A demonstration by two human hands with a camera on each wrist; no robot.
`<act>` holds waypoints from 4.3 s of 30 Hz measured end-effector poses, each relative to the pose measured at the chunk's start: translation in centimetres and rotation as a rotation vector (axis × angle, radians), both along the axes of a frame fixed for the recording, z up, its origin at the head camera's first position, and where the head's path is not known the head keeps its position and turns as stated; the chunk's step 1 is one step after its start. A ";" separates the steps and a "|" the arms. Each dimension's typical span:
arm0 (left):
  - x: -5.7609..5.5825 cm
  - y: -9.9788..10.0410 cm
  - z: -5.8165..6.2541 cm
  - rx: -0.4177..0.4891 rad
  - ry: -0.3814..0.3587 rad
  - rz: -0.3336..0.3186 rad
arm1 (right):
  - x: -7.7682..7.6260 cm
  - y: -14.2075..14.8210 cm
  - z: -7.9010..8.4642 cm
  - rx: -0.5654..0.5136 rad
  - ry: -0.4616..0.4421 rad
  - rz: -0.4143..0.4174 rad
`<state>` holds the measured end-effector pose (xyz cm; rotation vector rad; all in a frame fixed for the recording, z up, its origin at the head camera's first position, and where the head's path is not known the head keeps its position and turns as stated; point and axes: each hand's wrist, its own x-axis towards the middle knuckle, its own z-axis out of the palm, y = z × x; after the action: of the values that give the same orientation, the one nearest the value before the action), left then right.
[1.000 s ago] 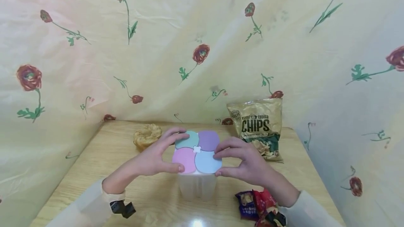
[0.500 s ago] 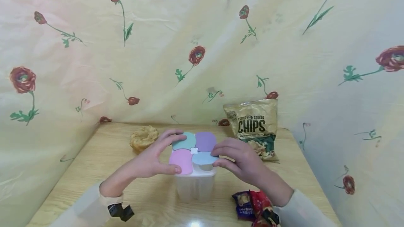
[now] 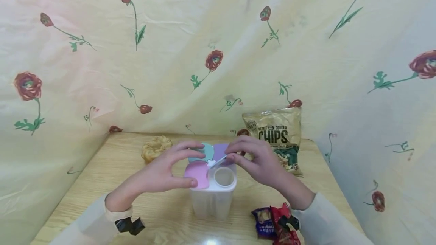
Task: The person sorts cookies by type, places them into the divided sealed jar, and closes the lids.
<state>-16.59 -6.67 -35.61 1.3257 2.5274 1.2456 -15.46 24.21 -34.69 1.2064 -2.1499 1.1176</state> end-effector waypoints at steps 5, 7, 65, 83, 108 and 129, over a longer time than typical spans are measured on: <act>0.3 0.7 0.5 0.060 0.099 -0.031 | -0.5 -0.1 0.8 0.027 -0.004 -0.002; 0.4 0.9 0.7 0.067 0.121 -0.025 | -0.6 -0.2 1.0 0.032 -0.009 -0.001; 1.7 3.0 2.4 0.009 0.108 0.084 | 5.3 16.5 -9.9 0.293 -0.782 -0.227; 1.9 3.1 2.8 0.001 0.092 0.104 | 5.0 18.6 -14.5 0.346 -1.020 -0.209; 1.6 3.0 2.3 0.022 0.120 0.110 | 3.8 18.5 -15.9 0.363 -0.912 -0.059; 1.7 3.0 2.3 0.015 0.135 0.112 | 4.1 18.2 -16.1 0.356 -0.975 -0.107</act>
<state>-14.89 -3.62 -33.31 1.3314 2.7241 1.2353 -11.41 42.43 -50.78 0.6902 -3.1932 1.5140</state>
